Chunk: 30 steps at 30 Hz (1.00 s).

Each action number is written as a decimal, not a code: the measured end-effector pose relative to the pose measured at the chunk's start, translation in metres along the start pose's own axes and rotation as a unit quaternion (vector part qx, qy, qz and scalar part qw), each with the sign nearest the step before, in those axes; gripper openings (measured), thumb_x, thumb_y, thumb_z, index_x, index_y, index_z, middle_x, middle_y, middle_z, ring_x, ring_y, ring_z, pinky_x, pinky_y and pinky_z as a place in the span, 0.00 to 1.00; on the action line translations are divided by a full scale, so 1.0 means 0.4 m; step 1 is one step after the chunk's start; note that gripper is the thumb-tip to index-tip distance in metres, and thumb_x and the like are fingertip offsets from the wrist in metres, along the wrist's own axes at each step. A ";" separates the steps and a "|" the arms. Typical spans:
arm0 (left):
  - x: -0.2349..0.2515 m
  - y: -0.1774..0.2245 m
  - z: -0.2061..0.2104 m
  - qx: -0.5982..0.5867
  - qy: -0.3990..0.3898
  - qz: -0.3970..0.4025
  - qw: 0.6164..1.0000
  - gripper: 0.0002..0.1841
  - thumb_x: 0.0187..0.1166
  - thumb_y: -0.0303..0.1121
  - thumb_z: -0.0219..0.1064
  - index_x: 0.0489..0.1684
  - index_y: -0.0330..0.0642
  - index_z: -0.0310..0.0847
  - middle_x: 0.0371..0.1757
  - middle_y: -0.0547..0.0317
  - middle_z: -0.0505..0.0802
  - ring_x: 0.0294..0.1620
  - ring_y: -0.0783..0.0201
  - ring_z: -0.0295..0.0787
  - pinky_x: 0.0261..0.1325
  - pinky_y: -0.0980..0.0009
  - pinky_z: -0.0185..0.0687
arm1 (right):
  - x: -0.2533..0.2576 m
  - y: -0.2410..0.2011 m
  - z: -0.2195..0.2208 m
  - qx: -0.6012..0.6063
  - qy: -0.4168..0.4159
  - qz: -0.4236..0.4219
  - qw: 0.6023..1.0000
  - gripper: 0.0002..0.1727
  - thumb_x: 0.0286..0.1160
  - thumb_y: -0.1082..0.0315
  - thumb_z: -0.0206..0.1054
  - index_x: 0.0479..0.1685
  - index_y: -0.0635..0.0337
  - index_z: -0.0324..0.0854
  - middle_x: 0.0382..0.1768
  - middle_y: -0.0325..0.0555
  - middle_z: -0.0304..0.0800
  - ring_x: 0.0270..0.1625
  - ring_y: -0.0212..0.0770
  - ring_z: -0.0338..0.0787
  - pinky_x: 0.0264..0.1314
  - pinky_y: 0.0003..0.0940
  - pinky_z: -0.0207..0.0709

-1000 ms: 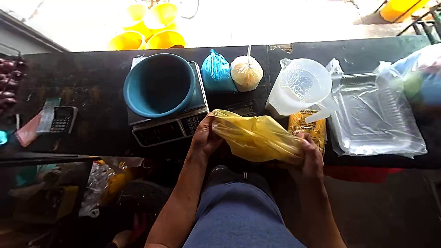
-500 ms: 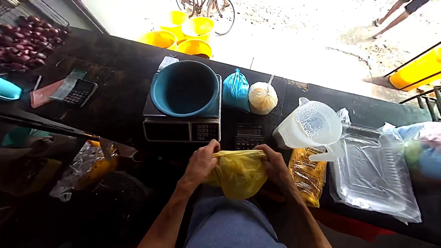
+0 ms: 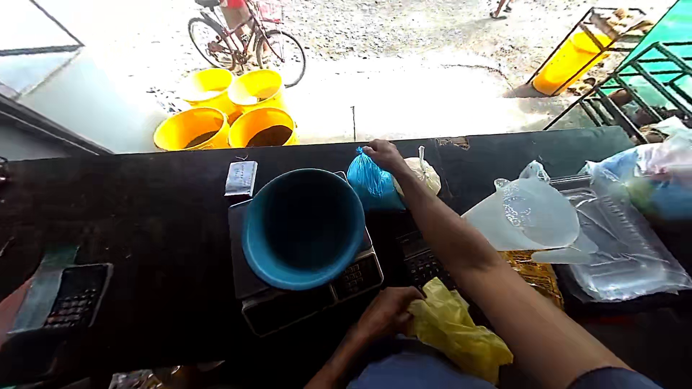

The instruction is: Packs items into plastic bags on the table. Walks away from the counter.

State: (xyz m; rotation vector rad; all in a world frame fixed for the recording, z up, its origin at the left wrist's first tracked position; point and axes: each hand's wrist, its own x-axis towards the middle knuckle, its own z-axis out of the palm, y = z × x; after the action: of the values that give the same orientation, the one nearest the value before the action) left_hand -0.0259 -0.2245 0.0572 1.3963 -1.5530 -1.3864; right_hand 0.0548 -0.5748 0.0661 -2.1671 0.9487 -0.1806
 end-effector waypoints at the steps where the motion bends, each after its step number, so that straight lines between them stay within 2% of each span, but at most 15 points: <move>1: 0.025 -0.024 0.014 0.012 -0.081 -0.001 0.997 0.11 0.82 0.29 0.63 0.56 0.41 0.87 0.48 0.48 0.95 0.51 0.52 0.93 0.58 0.46 0.86 | 0.047 0.009 0.022 -0.040 -0.039 0.038 0.998 0.33 0.85 0.41 0.60 0.56 0.69 0.85 0.57 0.67 0.88 0.65 0.65 0.86 0.69 0.68 0.74; 3: 0.068 -0.067 0.044 0.007 -0.223 0.019 0.975 0.13 0.84 0.32 0.60 0.56 0.39 0.87 0.48 0.43 0.94 0.53 0.46 0.92 0.57 0.39 0.83 | 0.108 0.006 0.048 -0.086 -0.096 0.120 0.984 0.41 0.75 0.33 0.66 0.56 0.70 0.85 0.58 0.69 0.88 0.65 0.66 0.86 0.67 0.71 0.75; 5: 0.093 -0.104 0.076 -0.065 -0.316 0.072 0.944 0.15 0.85 0.28 0.58 0.61 0.32 0.85 0.61 0.38 0.90 0.65 0.44 0.86 0.71 0.44 0.77 | 0.131 -0.006 0.068 -0.107 -0.111 0.175 0.972 0.40 0.71 0.35 0.71 0.59 0.68 0.84 0.60 0.68 0.87 0.66 0.66 0.86 0.65 0.72 0.76; 7: 0.115 -0.131 0.101 -0.164 -0.365 0.101 0.911 0.18 0.84 0.26 0.57 0.67 0.26 0.82 0.77 0.33 0.81 0.81 0.44 0.74 0.86 0.50 0.63 | 0.151 -0.006 0.083 -0.105 -0.112 0.205 0.967 0.35 0.72 0.39 0.72 0.60 0.65 0.84 0.60 0.66 0.88 0.65 0.64 0.87 0.62 0.71 0.77; 8: 0.121 -0.141 0.117 -0.195 -0.374 0.103 0.901 0.19 0.84 0.25 0.57 0.68 0.24 0.81 0.81 0.30 0.76 0.85 0.42 0.69 0.89 0.50 0.58 | 0.155 0.005 0.095 -0.091 -0.117 0.212 0.966 0.32 0.74 0.42 0.71 0.59 0.65 0.84 0.59 0.65 0.88 0.64 0.63 0.87 0.62 0.71 0.77; 12: 0.152 -0.158 0.134 -0.184 -0.311 0.114 0.925 0.16 0.82 0.25 0.58 0.61 0.24 0.84 0.86 0.27 0.67 0.89 0.37 0.60 0.91 0.48 0.54 | 0.129 0.020 0.061 -0.028 -0.114 0.141 0.983 0.24 0.81 0.47 0.64 0.43 0.64 0.86 0.43 0.60 0.90 0.49 0.57 0.90 0.52 0.64 0.79; 16: 0.150 -0.154 0.137 -0.166 -0.269 0.115 0.942 0.16 0.82 0.27 0.58 0.59 0.24 0.84 0.86 0.24 0.65 0.90 0.36 0.58 0.91 0.48 0.54 | -0.060 -0.037 -0.022 0.091 -0.043 0.026 0.995 0.15 0.82 0.57 0.66 0.41 0.63 0.87 0.34 0.50 0.89 0.38 0.43 0.89 0.46 0.50 0.81; 18: 0.146 -0.159 0.154 -0.160 -0.240 0.124 0.949 0.15 0.82 0.27 0.59 0.55 0.26 0.86 0.84 0.25 0.69 0.89 0.37 0.61 0.89 0.49 0.58 | -0.183 -0.079 -0.057 0.107 -0.006 -0.037 0.994 0.12 0.80 0.59 0.66 0.37 0.59 0.87 0.30 0.43 0.88 0.33 0.37 0.87 0.40 0.43 0.80; 20: 0.141 -0.154 0.162 -0.146 -0.210 0.119 0.960 0.15 0.83 0.29 0.58 0.54 0.29 0.87 0.83 0.27 0.71 0.87 0.40 0.65 0.88 0.51 0.62 | -0.311 -0.107 -0.082 0.116 0.040 -0.088 0.989 0.11 0.79 0.59 0.66 0.37 0.57 0.88 0.29 0.40 0.89 0.32 0.34 0.87 0.37 0.41 0.81; 22: 0.136 -0.139 0.162 -0.130 -0.164 0.091 0.974 0.16 0.84 0.30 0.56 0.56 0.30 0.87 0.86 0.29 0.67 0.87 0.45 0.66 0.87 0.55 0.64 | -0.430 -0.132 -0.124 0.153 0.101 -0.127 0.975 0.10 0.79 0.63 0.66 0.42 0.60 0.88 0.32 0.40 0.90 0.34 0.30 0.88 0.40 0.34 0.83; 24: 0.132 -0.125 0.154 -0.125 -0.088 0.059 0.987 0.17 0.84 0.29 0.55 0.58 0.30 0.87 0.88 0.30 0.64 0.87 0.46 0.66 0.87 0.56 0.65 | -0.543 -0.159 -0.186 0.212 0.172 -0.163 0.948 0.10 0.79 0.68 0.66 0.48 0.64 0.88 0.36 0.37 0.92 0.38 0.23 0.89 0.44 0.24 0.85; 25: 0.136 -0.119 0.150 -0.119 -0.037 0.045 0.991 0.17 0.83 0.28 0.54 0.58 0.29 0.86 0.87 0.30 0.66 0.86 0.46 0.67 0.86 0.56 0.66 | -0.596 -0.168 -0.220 0.240 0.208 -0.181 0.931 0.08 0.79 0.69 0.65 0.46 0.63 0.87 0.35 0.34 0.90 0.38 0.21 0.88 0.44 0.22 0.85; 27: 0.151 -0.102 0.130 -0.087 0.032 0.007 0.996 0.18 0.83 0.28 0.54 0.61 0.31 0.86 0.83 0.33 0.72 0.83 0.48 0.71 0.84 0.55 0.69 | -0.692 -0.175 -0.284 0.302 0.264 -0.210 0.892 0.06 0.80 0.69 0.62 0.42 0.58 0.85 0.33 0.29 0.89 0.38 0.22 0.88 0.45 0.25 0.86; 28: 0.154 -0.086 0.117 -0.064 0.047 -0.017 0.997 0.18 0.83 0.27 0.53 0.61 0.33 0.86 0.78 0.37 0.79 0.78 0.52 0.76 0.81 0.56 0.72 | -0.740 -0.178 -0.309 0.332 0.288 -0.211 0.873 0.06 0.80 0.70 0.62 0.41 0.56 0.85 0.34 0.27 0.90 0.39 0.23 0.89 0.47 0.25 0.87; 30: 0.123 -0.028 0.095 -0.053 0.069 -0.095 0.992 0.14 0.83 0.30 0.58 0.53 0.36 0.89 0.53 0.52 0.94 0.56 0.67 0.90 0.65 0.63 0.84 | -0.838 -0.185 -0.333 0.398 0.329 -0.184 0.836 0.08 0.79 0.72 0.60 0.38 0.52 0.85 0.32 0.27 0.91 0.38 0.23 0.91 0.45 0.23 0.89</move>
State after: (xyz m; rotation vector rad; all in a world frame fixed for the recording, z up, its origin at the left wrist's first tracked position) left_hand -0.0696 -0.2590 0.0276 1.5716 -1.2681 -1.4262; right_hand -0.1954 -0.3915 0.2646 -1.4499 0.5998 -1.3311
